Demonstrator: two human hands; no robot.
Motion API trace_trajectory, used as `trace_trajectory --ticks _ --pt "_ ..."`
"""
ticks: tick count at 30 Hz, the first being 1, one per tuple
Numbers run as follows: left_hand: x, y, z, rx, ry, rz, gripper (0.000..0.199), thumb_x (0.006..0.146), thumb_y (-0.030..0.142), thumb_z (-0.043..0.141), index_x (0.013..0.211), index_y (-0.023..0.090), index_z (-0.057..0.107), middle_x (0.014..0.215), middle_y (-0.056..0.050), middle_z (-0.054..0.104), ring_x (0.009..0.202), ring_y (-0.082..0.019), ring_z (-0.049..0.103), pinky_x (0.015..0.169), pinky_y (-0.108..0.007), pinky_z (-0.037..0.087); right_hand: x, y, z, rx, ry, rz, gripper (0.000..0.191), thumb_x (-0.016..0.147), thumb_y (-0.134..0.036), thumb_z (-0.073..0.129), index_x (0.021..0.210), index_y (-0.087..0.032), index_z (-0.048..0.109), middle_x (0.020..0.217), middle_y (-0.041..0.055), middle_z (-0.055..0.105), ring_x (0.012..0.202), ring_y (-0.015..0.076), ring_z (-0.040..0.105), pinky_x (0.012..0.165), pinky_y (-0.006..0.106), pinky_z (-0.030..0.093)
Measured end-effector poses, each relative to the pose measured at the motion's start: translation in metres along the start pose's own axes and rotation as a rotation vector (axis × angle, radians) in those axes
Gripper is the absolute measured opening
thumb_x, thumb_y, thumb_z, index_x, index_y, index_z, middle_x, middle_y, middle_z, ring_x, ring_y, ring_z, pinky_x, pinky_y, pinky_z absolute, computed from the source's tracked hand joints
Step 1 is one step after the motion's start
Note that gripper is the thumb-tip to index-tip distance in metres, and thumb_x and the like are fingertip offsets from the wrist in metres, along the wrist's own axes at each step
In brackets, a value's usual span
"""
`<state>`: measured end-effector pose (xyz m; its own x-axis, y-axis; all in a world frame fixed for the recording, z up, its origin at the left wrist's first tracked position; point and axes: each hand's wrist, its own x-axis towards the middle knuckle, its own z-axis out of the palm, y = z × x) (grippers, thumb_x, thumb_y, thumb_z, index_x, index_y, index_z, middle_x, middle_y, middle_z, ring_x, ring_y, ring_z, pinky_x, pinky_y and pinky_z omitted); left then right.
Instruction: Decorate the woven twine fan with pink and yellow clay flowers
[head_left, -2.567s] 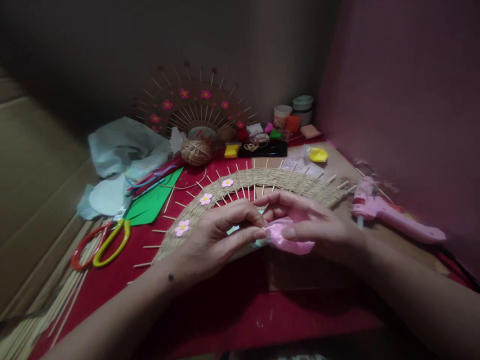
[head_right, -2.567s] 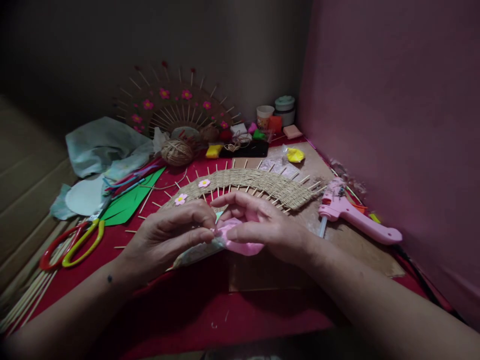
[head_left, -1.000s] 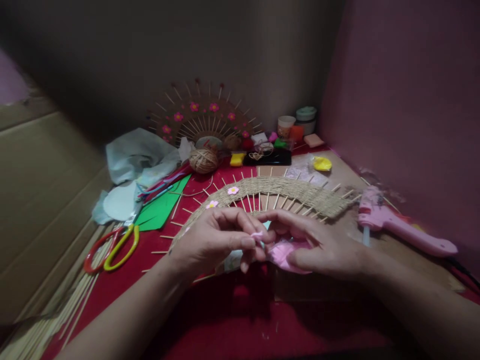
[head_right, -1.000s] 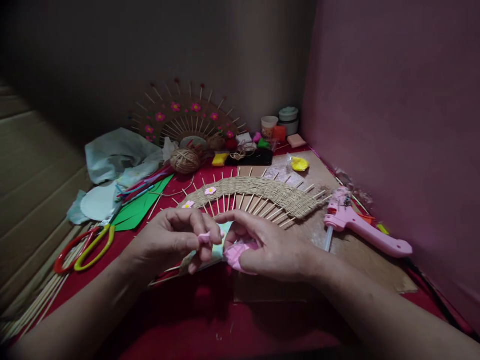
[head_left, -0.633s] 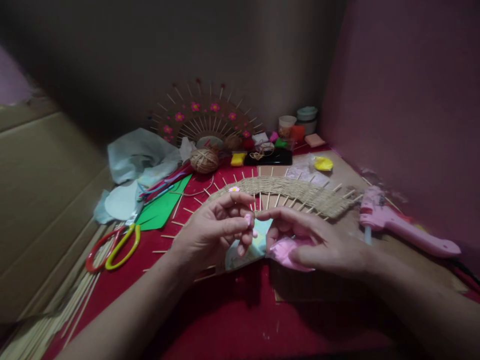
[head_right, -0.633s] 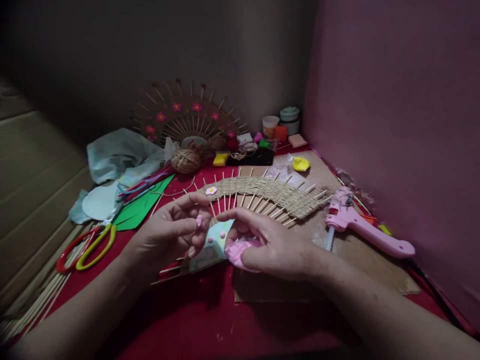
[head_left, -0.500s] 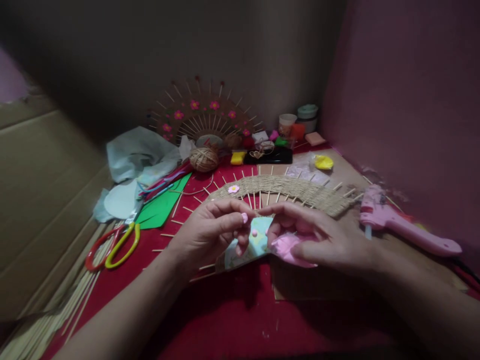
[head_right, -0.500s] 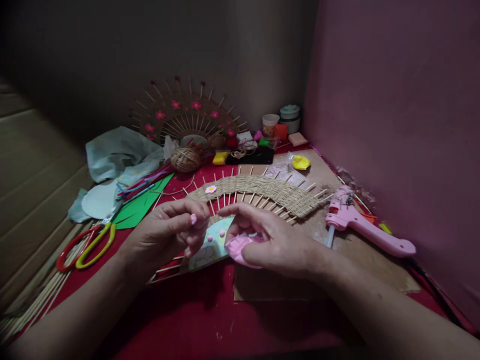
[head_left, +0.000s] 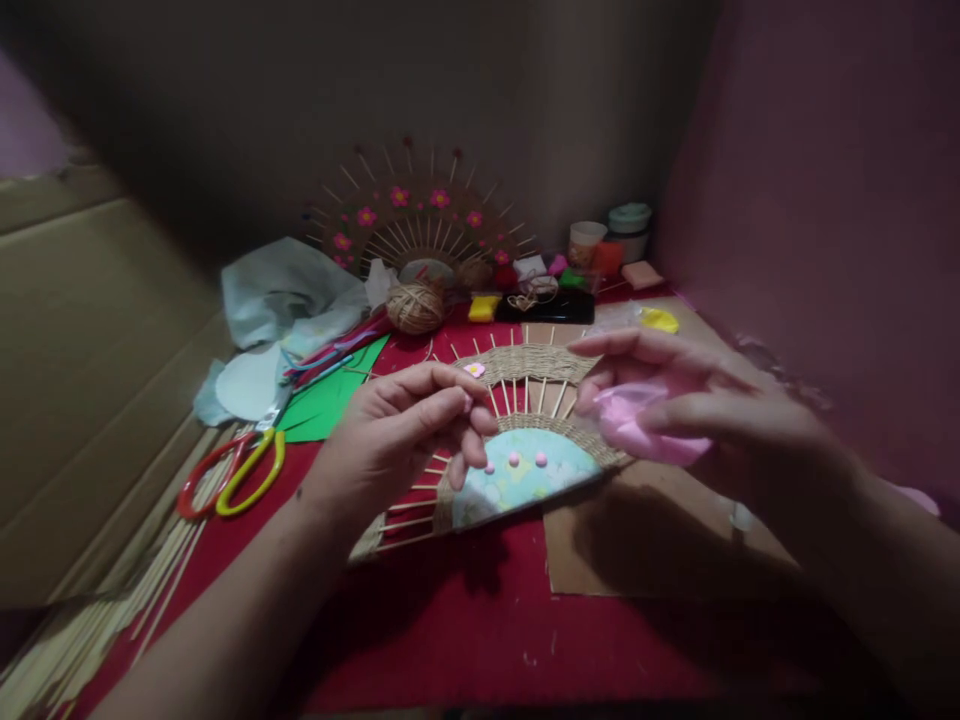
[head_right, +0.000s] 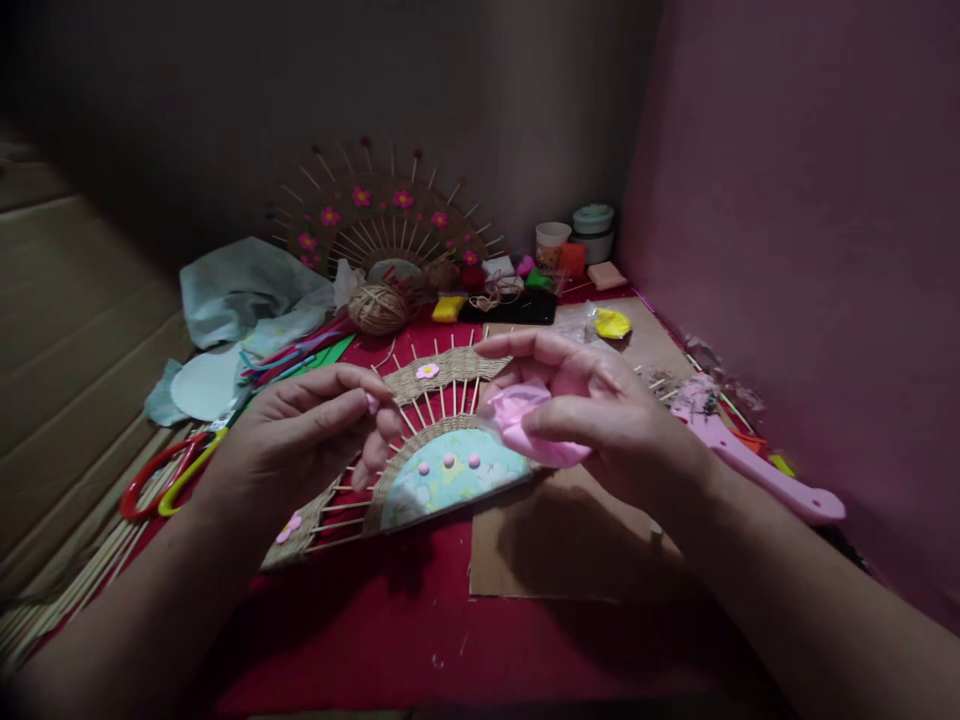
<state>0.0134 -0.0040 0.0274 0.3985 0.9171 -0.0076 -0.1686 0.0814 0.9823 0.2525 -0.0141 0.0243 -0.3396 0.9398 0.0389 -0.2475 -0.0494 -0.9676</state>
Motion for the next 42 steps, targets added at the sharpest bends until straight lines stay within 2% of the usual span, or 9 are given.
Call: trace_trajectory --ticks 5,10,14,19,25,28,32,37,42 --pt "0.000 0.002 -0.009 -0.015 0.069 0.028 0.014 0.069 0.006 0.071 0.080 0.015 0.069 0.072 -0.002 0.070 0.054 -0.010 0.064 0.046 -0.018 0.051 0.009 -0.017 0.011 -0.076 0.005 -0.077 0.043 0.063 -0.006 0.058 0.101 -0.024 0.065 0.085 0.0045 0.066 0.075 0.0190 0.061 0.059 0.027 0.050" --pt "0.003 0.002 -0.018 -0.021 0.131 0.048 0.008 0.071 0.022 0.073 0.072 0.016 0.069 0.056 0.002 0.060 0.043 -0.006 0.053 0.040 -0.016 0.044 0.013 -0.006 0.001 -0.069 0.048 -0.068 0.039 0.064 -0.009 0.059 0.100 -0.024 0.065 0.088 0.0049 0.066 0.082 0.0206 0.063 0.063 0.029 0.051" --pt "0.003 -0.002 -0.021 0.000 0.090 0.023 0.015 0.072 0.029 0.071 0.066 0.017 0.064 0.048 0.004 0.053 0.034 -0.005 0.044 0.030 -0.015 0.035 0.014 0.003 -0.011 -0.050 0.066 -0.055 0.039 0.065 -0.011 0.060 0.102 -0.023 0.065 0.089 0.0050 0.067 0.084 0.0202 0.063 0.067 0.029 0.051" --pt "0.002 -0.003 -0.018 -0.014 -0.003 0.025 0.015 0.065 0.014 0.075 0.073 0.018 0.063 0.058 0.002 0.061 0.042 -0.009 0.055 0.034 -0.017 0.047 0.014 0.007 -0.011 -0.056 0.055 -0.021 0.041 0.064 -0.008 0.060 0.102 -0.023 0.063 0.093 0.0038 0.066 0.090 0.0190 0.063 0.077 0.029 0.051" --pt "0.003 -0.004 -0.018 -0.025 0.046 0.058 0.009 0.076 0.021 0.069 0.074 0.016 0.061 0.053 0.004 0.056 0.039 -0.006 0.050 0.033 -0.013 0.043 0.017 0.012 -0.011 0.022 0.029 -0.051 0.037 0.063 -0.011 0.064 0.099 -0.021 0.064 0.092 0.0051 0.066 0.089 0.0199 0.064 0.073 0.027 0.052" --pt "0.003 -0.002 -0.020 -0.032 0.036 0.100 0.004 0.080 0.018 0.065 0.083 0.017 0.064 0.061 0.002 0.062 0.045 -0.007 0.056 0.040 -0.014 0.048 0.016 0.012 -0.009 0.014 0.047 -0.022 0.037 0.062 -0.011 0.064 0.097 -0.022 0.066 0.089 0.0048 0.067 0.085 0.0200 0.064 0.071 0.028 0.051" --pt "0.001 0.003 -0.020 -0.022 0.005 0.076 0.012 0.082 0.018 0.063 0.092 0.015 0.067 0.072 -0.002 0.066 0.055 -0.011 0.064 0.047 -0.019 0.054 0.016 0.013 -0.008 0.044 0.001 0.015 0.031 0.062 -0.017 0.066 0.091 -0.025 0.072 0.080 0.0026 0.068 0.075 0.0185 0.063 0.066 0.029 0.052" --pt "0.000 0.007 -0.025 0.043 0.069 0.137 0.004 0.073 0.018 0.070 0.076 0.015 0.068 0.060 0.000 0.063 0.042 -0.008 0.055 0.035 -0.016 0.045 0.021 0.014 -0.009 0.142 -0.006 0.074 0.020 0.061 -0.017 0.070 0.080 -0.021 0.075 0.073 0.0032 0.070 0.065 0.0129 0.063 0.058 0.019 0.051" --pt "0.000 0.007 -0.030 0.102 0.032 0.244 0.008 0.065 0.012 0.074 0.071 0.017 0.070 0.065 0.001 0.063 0.045 -0.006 0.052 0.038 -0.016 0.044 0.023 0.018 -0.012 0.161 -0.049 0.080 0.021 0.061 -0.022 0.074 0.083 -0.022 0.074 0.078 0.0040 0.071 0.066 0.0145 0.064 0.062 0.022 0.053"
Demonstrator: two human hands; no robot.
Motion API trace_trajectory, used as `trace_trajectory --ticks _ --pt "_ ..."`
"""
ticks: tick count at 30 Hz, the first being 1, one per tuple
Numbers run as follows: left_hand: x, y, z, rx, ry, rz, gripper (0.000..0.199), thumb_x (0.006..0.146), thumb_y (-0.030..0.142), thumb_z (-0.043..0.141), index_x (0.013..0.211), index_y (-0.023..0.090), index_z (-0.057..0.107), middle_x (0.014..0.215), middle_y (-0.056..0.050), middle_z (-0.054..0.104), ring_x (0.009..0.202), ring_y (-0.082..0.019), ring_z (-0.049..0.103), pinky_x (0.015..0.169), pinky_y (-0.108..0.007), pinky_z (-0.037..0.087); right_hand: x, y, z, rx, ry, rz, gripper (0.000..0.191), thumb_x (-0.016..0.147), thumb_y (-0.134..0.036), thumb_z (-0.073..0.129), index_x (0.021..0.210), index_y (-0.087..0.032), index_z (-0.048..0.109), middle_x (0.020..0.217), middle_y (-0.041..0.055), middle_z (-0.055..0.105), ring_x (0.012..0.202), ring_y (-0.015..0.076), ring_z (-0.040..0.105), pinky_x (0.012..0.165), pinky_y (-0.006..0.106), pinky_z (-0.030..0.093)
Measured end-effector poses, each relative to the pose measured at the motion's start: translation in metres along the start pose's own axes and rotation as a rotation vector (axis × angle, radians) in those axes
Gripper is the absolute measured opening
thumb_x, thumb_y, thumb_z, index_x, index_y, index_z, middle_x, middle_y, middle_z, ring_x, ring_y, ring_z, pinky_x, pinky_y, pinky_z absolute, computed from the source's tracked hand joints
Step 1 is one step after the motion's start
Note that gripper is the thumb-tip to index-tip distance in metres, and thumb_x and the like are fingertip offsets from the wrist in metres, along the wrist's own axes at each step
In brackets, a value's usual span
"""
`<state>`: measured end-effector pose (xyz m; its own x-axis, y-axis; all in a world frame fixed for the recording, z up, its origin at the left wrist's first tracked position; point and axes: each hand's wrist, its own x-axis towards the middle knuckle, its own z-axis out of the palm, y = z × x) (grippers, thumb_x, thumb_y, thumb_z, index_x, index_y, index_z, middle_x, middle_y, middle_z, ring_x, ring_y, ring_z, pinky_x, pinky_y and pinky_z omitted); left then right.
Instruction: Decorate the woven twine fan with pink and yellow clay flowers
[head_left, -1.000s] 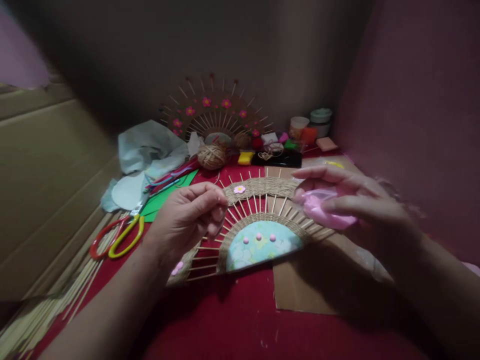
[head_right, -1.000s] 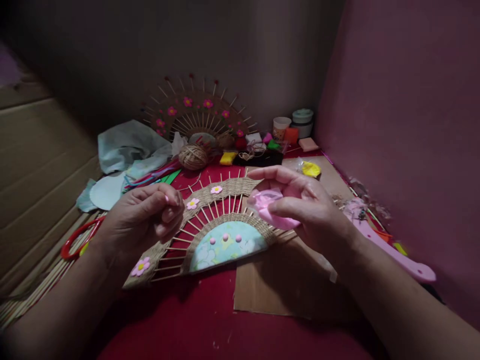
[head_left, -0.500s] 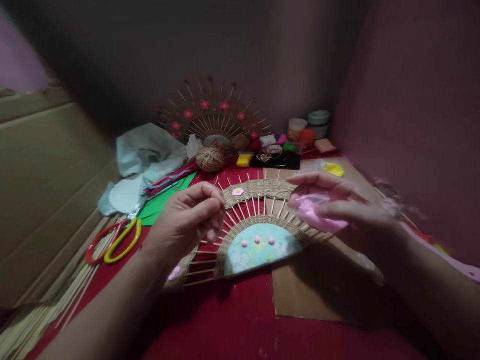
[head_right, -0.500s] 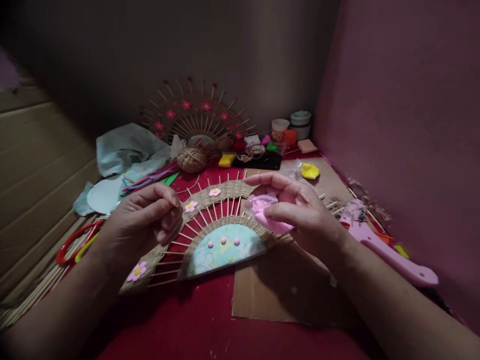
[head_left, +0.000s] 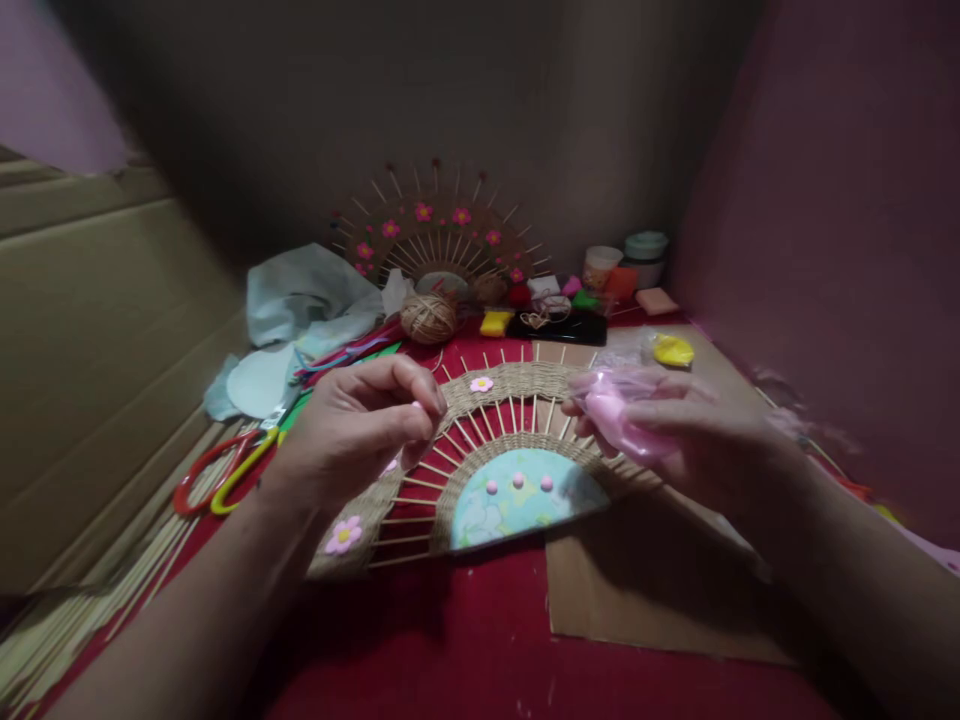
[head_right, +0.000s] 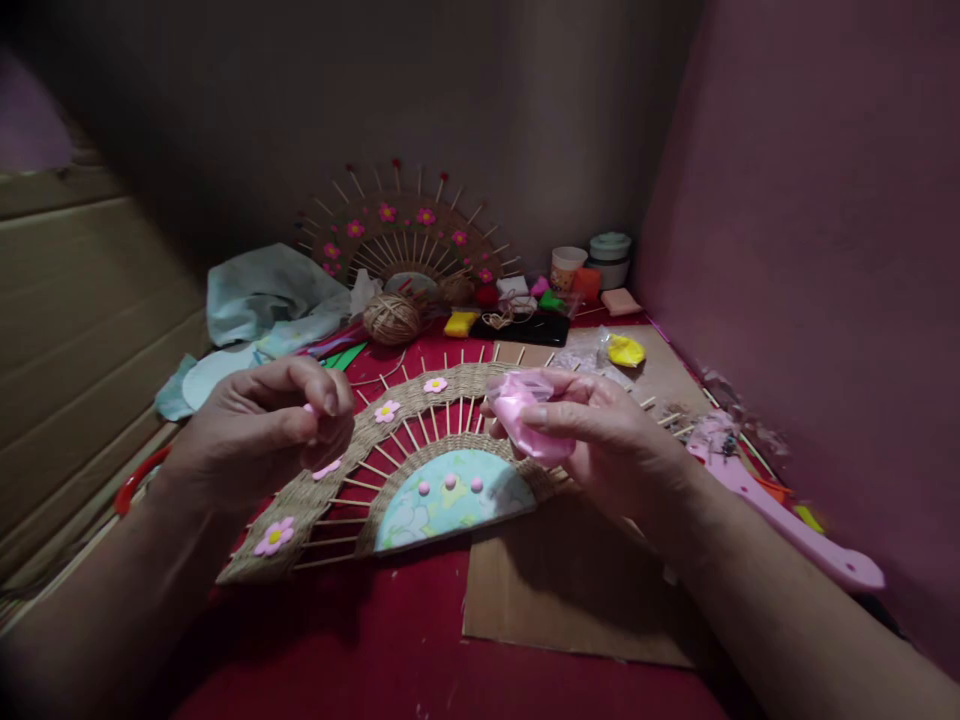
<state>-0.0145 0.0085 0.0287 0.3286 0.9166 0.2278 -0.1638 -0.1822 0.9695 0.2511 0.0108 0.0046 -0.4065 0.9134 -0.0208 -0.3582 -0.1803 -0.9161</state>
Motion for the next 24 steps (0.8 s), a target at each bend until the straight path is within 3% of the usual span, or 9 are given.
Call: trace_trajectory --ticks 5,8,13,16,21,24 --pt "-0.003 -0.001 0.006 0.159 -0.132 -0.068 0.013 0.079 0.012 0.064 0.085 0.017 0.074 0.070 -0.003 0.067 0.059 -0.009 0.063 0.054 -0.018 0.053 0.001 0.005 0.000 -0.021 0.069 0.000 0.032 0.060 -0.020 0.078 0.091 -0.021 0.071 0.087 0.0041 0.070 0.072 0.0151 0.065 0.066 0.023 0.054" --pt "-0.006 -0.002 0.009 0.173 -0.192 -0.140 0.016 0.084 0.015 0.059 0.092 0.020 0.072 0.070 -0.003 0.069 0.060 -0.012 0.066 0.054 -0.021 0.056 0.001 0.006 -0.001 0.009 0.043 0.021 0.039 0.059 -0.019 0.079 0.096 -0.020 0.069 0.083 0.0035 0.069 0.068 0.0135 0.065 0.064 0.022 0.053" --pt "-0.009 -0.002 0.011 0.353 -0.179 -0.146 0.004 0.075 0.015 0.070 0.076 0.019 0.069 0.065 0.001 0.065 0.051 -0.008 0.059 0.046 -0.015 0.049 0.003 0.008 -0.006 -0.046 -0.017 -0.021 0.040 0.064 -0.022 0.077 0.102 -0.022 0.067 0.085 0.0028 0.068 0.067 0.0135 0.063 0.061 0.022 0.052" --pt "-0.009 -0.004 0.011 0.572 -0.264 -0.074 0.008 0.073 0.016 0.072 0.075 0.017 0.065 0.068 0.002 0.063 0.059 -0.008 0.058 0.052 -0.017 0.048 0.003 0.009 -0.006 -0.052 -0.022 -0.023 0.038 0.064 -0.022 0.076 0.101 -0.022 0.068 0.084 0.0028 0.067 0.066 0.0127 0.062 0.060 0.022 0.052" --pt "-0.008 -0.022 0.014 0.950 -0.473 0.182 0.005 0.085 0.018 0.059 0.088 0.018 0.063 0.086 -0.002 0.063 0.077 -0.012 0.058 0.067 -0.024 0.046 0.001 0.006 -0.003 -0.093 -0.007 0.007 0.035 0.064 -0.023 0.075 0.099 -0.024 0.068 0.082 0.0026 0.066 0.063 0.0136 0.060 0.057 0.024 0.051" --pt "-0.010 -0.035 0.016 1.115 -0.530 0.288 0.010 0.089 0.018 0.052 0.094 0.019 0.061 0.091 -0.004 0.062 0.080 -0.013 0.058 0.068 -0.025 0.044 0.000 0.005 -0.003 -0.117 -0.003 0.012 0.034 0.065 -0.023 0.074 0.098 -0.024 0.069 0.084 0.0029 0.067 0.063 0.0138 0.059 0.057 0.024 0.050"
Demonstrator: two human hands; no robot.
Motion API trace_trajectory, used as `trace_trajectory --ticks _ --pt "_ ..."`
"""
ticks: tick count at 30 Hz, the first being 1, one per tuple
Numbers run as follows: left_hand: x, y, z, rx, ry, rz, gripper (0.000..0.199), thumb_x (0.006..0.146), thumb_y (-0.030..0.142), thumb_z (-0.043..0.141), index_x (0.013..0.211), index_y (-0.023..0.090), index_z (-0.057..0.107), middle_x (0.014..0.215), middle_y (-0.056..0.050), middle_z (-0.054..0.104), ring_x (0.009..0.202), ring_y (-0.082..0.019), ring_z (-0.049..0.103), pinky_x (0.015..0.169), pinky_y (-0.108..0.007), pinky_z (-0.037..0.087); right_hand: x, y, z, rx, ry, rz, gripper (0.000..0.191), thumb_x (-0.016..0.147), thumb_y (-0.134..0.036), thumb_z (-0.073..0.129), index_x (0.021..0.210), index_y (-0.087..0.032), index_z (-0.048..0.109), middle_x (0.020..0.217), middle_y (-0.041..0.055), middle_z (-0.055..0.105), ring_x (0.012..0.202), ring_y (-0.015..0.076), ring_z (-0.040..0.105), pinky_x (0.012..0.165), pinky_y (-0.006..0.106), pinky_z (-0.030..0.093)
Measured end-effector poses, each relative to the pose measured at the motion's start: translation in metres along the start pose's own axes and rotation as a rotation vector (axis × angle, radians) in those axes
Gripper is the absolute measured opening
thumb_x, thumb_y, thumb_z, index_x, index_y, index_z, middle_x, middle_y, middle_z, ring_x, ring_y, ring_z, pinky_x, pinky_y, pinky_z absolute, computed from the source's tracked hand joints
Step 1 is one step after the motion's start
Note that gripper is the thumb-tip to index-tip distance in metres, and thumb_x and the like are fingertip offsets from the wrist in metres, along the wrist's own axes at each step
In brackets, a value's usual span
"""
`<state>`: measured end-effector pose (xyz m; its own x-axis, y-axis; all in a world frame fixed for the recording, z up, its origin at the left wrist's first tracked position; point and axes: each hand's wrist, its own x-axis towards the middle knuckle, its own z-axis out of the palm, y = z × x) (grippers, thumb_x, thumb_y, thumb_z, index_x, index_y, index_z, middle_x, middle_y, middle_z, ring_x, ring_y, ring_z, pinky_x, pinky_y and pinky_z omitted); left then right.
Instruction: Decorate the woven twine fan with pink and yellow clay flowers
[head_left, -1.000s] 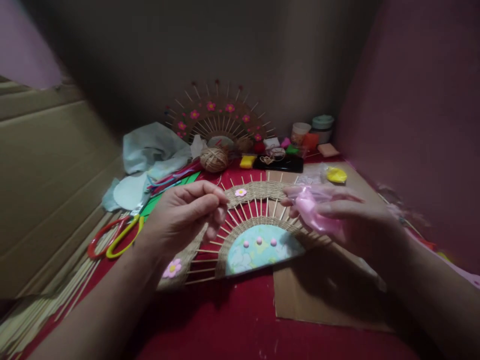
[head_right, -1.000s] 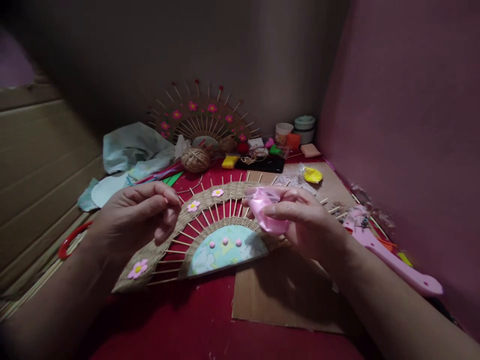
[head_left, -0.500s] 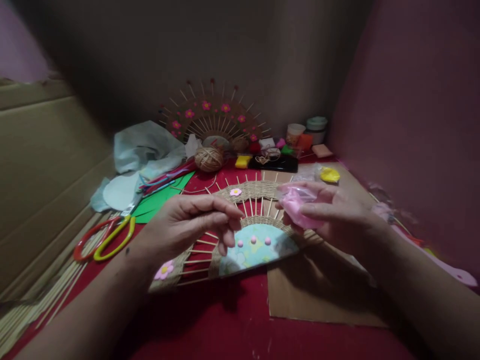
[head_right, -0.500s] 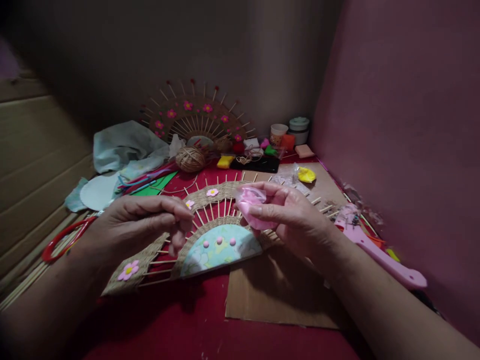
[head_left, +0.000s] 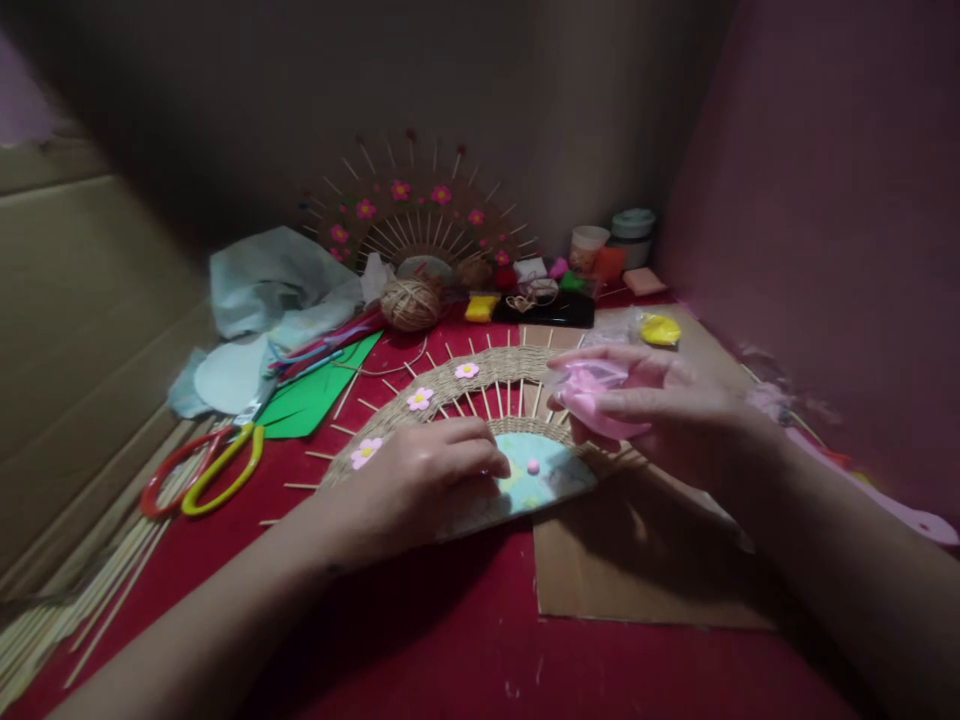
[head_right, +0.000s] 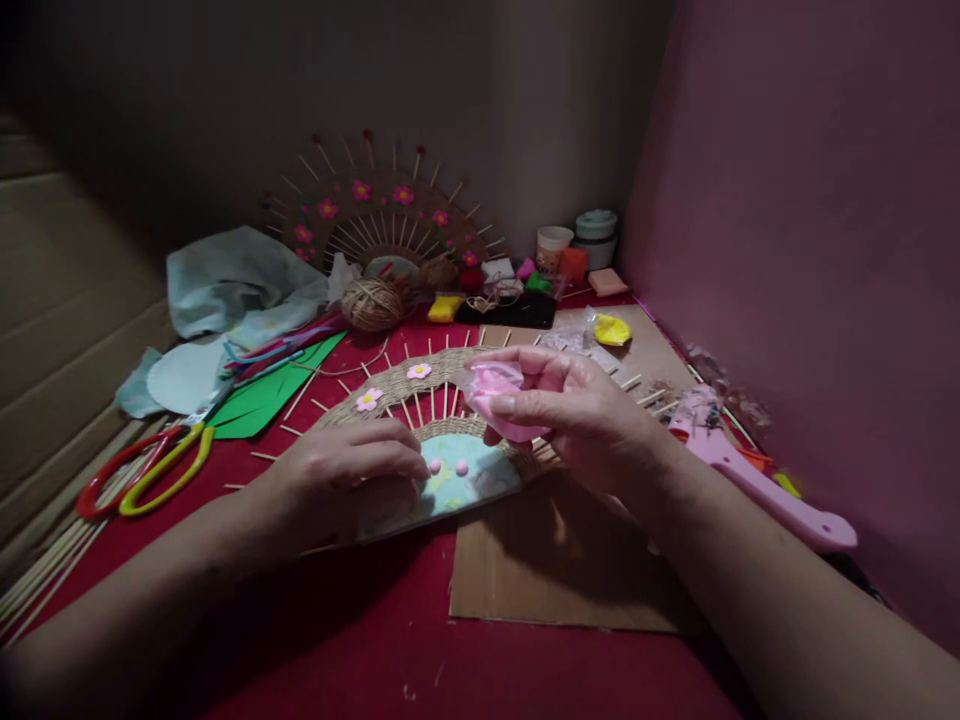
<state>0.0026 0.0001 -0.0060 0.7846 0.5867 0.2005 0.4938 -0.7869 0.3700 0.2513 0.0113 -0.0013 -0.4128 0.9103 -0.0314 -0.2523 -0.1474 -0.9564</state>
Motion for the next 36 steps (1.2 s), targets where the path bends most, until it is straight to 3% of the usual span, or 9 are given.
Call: trace_trajectory --ticks 7,13,18,24,27,30,33,36 --pt "-0.002 -0.002 0.008 0.196 -0.024 0.025 0.010 0.091 0.024 0.048 0.088 0.017 0.055 0.079 -0.002 0.058 0.070 -0.013 0.054 0.061 -0.026 0.040 -0.001 0.002 0.000 0.036 -0.058 -0.022 0.031 0.068 -0.021 0.073 0.099 -0.024 0.069 0.084 0.0016 0.067 0.065 0.0111 0.060 0.059 0.021 0.049" --pt "0.000 -0.003 0.008 0.339 -0.036 0.037 0.016 0.091 0.025 0.047 0.091 0.018 0.061 0.081 -0.004 0.058 0.069 -0.014 0.053 0.058 -0.027 0.038 -0.001 0.003 0.001 0.035 -0.065 -0.035 0.031 0.067 -0.022 0.074 0.098 -0.024 0.069 0.084 0.0010 0.068 0.068 0.0122 0.061 0.062 0.021 0.050" --pt "0.001 -0.003 0.008 0.345 -0.060 0.042 0.016 0.089 0.022 0.048 0.093 0.018 0.063 0.081 -0.005 0.059 0.071 -0.015 0.055 0.059 -0.028 0.038 -0.002 0.001 0.002 0.004 -0.047 -0.028 0.028 0.069 -0.021 0.071 0.097 -0.025 0.069 0.084 0.0019 0.068 0.072 0.0143 0.063 0.063 0.023 0.051" --pt "0.003 0.002 -0.002 0.206 -0.083 0.009 0.015 0.089 0.021 0.048 0.094 0.017 0.062 0.084 -0.006 0.061 0.074 -0.015 0.057 0.064 -0.026 0.043 -0.003 0.000 0.003 -0.031 -0.023 -0.010 0.027 0.068 -0.022 0.071 0.095 -0.026 0.070 0.082 0.0017 0.068 0.069 0.0152 0.062 0.060 0.026 0.050" --pt "0.005 0.004 -0.007 0.120 0.000 -0.024 0.011 0.089 0.020 0.051 0.090 0.016 0.061 0.081 -0.004 0.062 0.073 -0.013 0.058 0.064 -0.023 0.043 -0.004 0.001 0.003 -0.004 -0.059 0.011 0.030 0.068 -0.020 0.074 0.097 -0.025 0.068 0.082 -0.0002 0.066 0.069 0.0119 0.060 0.060 0.021 0.049" --pt "0.005 0.009 -0.008 0.018 0.171 -0.088 0.007 0.087 0.016 0.055 0.091 0.017 0.061 0.082 -0.002 0.064 0.074 -0.011 0.059 0.066 -0.022 0.044 -0.005 0.003 0.004 -0.062 -0.093 0.023 0.037 0.067 -0.019 0.076 0.103 -0.025 0.066 0.088 -0.0010 0.066 0.074 0.0109 0.061 0.062 0.018 0.049" --pt "0.002 0.018 -0.006 -0.113 0.346 -0.122 0.017 0.085 0.013 0.057 0.100 0.021 0.062 0.088 -0.001 0.064 0.079 -0.012 0.059 0.068 -0.023 0.046 -0.006 0.004 0.006 -0.200 -0.125 -0.001 0.041 0.069 -0.021 0.075 0.108 -0.024 0.063 0.096 0.0003 0.066 0.084 0.0135 0.061 0.067 0.021 0.050" --pt "0.000 0.029 -0.004 -0.189 0.403 -0.120 0.026 0.085 0.012 0.058 0.106 0.026 0.062 0.093 -0.001 0.064 0.084 -0.014 0.060 0.071 -0.026 0.047 -0.007 0.005 0.010 -0.323 -0.167 -0.060 0.041 0.073 -0.023 0.070 0.112 -0.022 0.059 0.105 0.0031 0.064 0.093 0.0173 0.061 0.073 0.026 0.051"
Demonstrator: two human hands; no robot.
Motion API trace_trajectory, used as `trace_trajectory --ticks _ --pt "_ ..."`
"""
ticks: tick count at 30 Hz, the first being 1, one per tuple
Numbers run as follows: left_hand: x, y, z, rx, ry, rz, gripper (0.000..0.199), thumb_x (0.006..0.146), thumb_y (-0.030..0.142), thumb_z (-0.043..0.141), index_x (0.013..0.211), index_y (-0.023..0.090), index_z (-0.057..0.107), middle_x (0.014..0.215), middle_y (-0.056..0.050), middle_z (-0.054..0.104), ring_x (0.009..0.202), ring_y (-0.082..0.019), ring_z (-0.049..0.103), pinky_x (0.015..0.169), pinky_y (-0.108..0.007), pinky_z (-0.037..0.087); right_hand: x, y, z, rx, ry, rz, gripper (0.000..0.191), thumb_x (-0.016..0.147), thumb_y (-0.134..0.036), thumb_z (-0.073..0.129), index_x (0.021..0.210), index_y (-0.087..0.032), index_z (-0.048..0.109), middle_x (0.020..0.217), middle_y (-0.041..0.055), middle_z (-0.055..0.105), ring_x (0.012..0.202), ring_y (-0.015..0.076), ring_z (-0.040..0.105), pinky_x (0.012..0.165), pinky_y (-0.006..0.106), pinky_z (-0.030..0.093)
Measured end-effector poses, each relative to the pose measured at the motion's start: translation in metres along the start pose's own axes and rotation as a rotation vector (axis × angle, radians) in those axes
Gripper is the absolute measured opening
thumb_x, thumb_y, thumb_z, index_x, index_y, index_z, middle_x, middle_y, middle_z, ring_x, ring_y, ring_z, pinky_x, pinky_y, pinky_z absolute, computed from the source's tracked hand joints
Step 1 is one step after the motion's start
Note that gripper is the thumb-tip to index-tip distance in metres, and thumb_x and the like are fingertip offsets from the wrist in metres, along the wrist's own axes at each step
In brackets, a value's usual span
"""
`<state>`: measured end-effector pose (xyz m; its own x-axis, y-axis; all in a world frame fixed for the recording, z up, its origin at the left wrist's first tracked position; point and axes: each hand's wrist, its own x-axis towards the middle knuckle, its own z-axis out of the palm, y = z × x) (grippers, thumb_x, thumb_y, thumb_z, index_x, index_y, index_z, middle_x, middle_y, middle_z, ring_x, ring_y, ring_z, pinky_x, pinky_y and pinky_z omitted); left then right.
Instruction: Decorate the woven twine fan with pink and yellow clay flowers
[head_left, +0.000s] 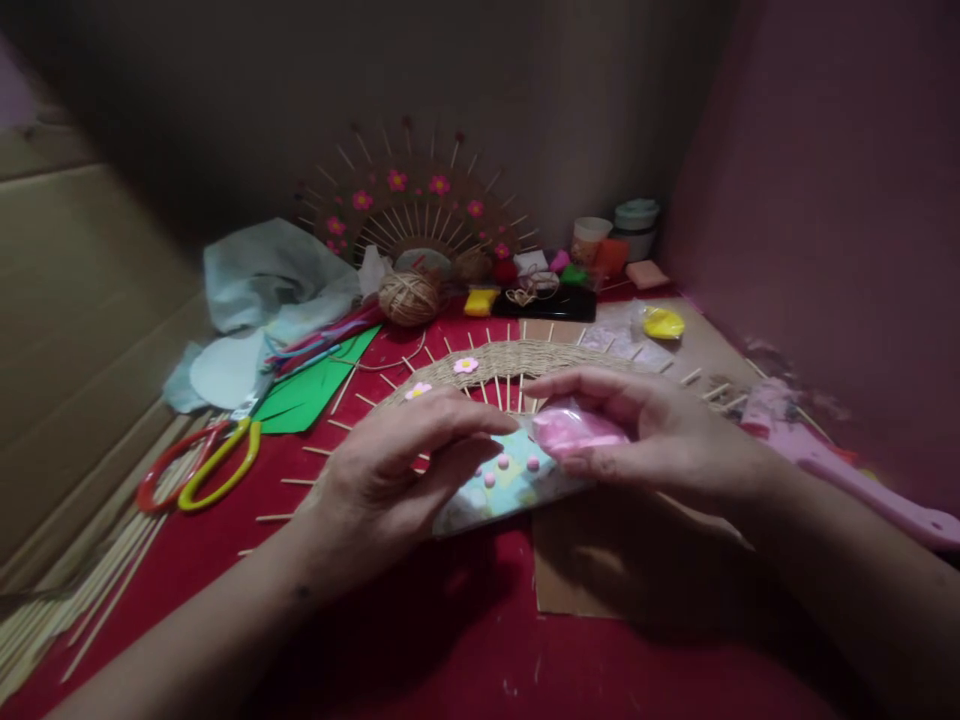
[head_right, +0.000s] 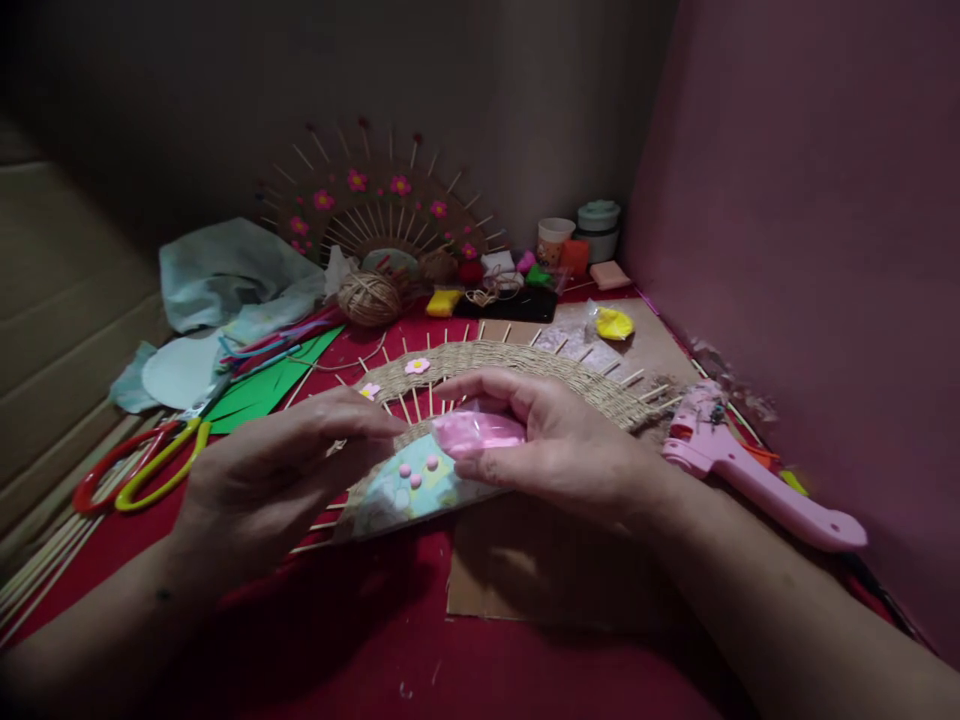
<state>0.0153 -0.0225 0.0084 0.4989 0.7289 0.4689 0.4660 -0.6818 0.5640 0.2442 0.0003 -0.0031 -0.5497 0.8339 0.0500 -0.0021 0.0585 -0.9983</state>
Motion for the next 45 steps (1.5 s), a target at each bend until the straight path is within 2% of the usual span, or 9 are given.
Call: trace_trajectory --ticks 3,9,13,19,27,32,36,40,45 --pt "-0.002 0.006 0.003 0.013 -0.022 0.002 0.027 0.086 0.011 0.056 0.107 0.026 0.062 0.094 -0.002 0.063 0.084 -0.014 0.059 0.071 -0.026 0.047 -0.001 0.000 0.005 -0.119 -0.039 -0.035 0.044 0.074 -0.020 0.066 0.117 -0.019 0.055 0.113 0.0062 0.061 0.100 0.0203 0.059 0.081 0.031 0.050" --pt "0.000 0.007 0.008 0.151 -0.058 0.101 0.013 0.085 0.009 0.057 0.095 0.016 0.062 0.087 -0.004 0.062 0.079 -0.012 0.057 0.069 -0.024 0.047 -0.001 0.006 0.011 -0.277 -0.046 -0.105 0.050 0.076 -0.019 0.062 0.124 -0.017 0.050 0.119 0.0094 0.059 0.107 0.0235 0.057 0.092 0.039 0.047" --pt "0.001 0.007 0.009 0.235 -0.017 0.121 0.009 0.084 0.009 0.057 0.091 0.013 0.061 0.083 -0.005 0.061 0.075 -0.012 0.056 0.066 -0.024 0.046 0.000 0.008 0.011 -0.285 -0.023 -0.139 0.053 0.074 -0.012 0.059 0.126 -0.018 0.049 0.120 0.0096 0.059 0.109 0.0239 0.057 0.090 0.039 0.048" --pt "-0.001 0.007 0.010 0.207 -0.014 0.145 0.012 0.083 0.006 0.058 0.093 0.011 0.061 0.084 -0.005 0.061 0.076 -0.011 0.056 0.066 -0.022 0.046 -0.002 0.006 0.012 -0.295 -0.003 -0.173 0.054 0.075 -0.011 0.058 0.128 -0.018 0.047 0.124 0.0104 0.057 0.104 0.0227 0.059 0.085 0.036 0.051" --pt "-0.003 0.007 0.013 0.161 -0.036 0.164 0.022 0.083 0.006 0.058 0.103 0.015 0.057 0.090 -0.004 0.062 0.081 -0.011 0.057 0.072 -0.023 0.047 -0.001 0.005 0.013 -0.434 0.032 -0.258 0.050 0.076 -0.013 0.059 0.125 -0.021 0.049 0.122 0.0076 0.059 0.112 0.0238 0.055 0.096 0.040 0.045" --pt "-0.002 0.011 0.015 0.168 -0.086 0.176 0.008 0.084 0.006 0.056 0.087 0.012 0.058 0.078 -0.003 0.057 0.070 -0.009 0.052 0.062 -0.021 0.043 -0.002 0.008 0.012 -0.489 -0.005 -0.255 0.049 0.080 -0.017 0.057 0.127 -0.022 0.046 0.124 0.0076 0.058 0.119 0.0244 0.050 0.099 0.040 0.042" --pt "0.001 0.015 0.016 0.255 -0.108 0.146 0.008 0.084 0.006 0.055 0.078 0.011 0.057 0.074 -0.003 0.056 0.067 -0.009 0.049 0.059 -0.022 0.039 -0.002 0.008 0.012 -0.481 0.031 -0.242 0.045 0.083 -0.017 0.053 0.127 -0.019 0.045 0.126 0.0098 0.055 0.119 0.0248 0.049 0.102 0.043 0.037" --pt "0.002 0.016 0.014 0.186 -0.118 0.062 0.008 0.087 0.009 0.051 0.082 0.013 0.057 0.076 -0.002 0.057 0.069 -0.009 0.051 0.063 -0.021 0.041 -0.001 0.006 0.013 -0.424 0.071 -0.234 0.046 0.082 -0.013 0.051 0.126 -0.020 0.044 0.121 0.0077 0.057 0.112 0.0216 0.053 0.098 0.039 0.041" --pt "0.002 0.012 0.014 0.150 -0.044 -0.047 0.011 0.089 0.013 0.050 0.087 0.015 0.061 0.077 -0.001 0.061 0.070 -0.009 0.054 0.066 -0.021 0.042 -0.003 0.006 0.015 -0.475 0.067 -0.250 0.047 0.083 -0.015 0.052 0.128 -0.019 0.042 0.124 0.0091 0.056 0.114 0.0219 0.052 0.099 0.040 0.041"
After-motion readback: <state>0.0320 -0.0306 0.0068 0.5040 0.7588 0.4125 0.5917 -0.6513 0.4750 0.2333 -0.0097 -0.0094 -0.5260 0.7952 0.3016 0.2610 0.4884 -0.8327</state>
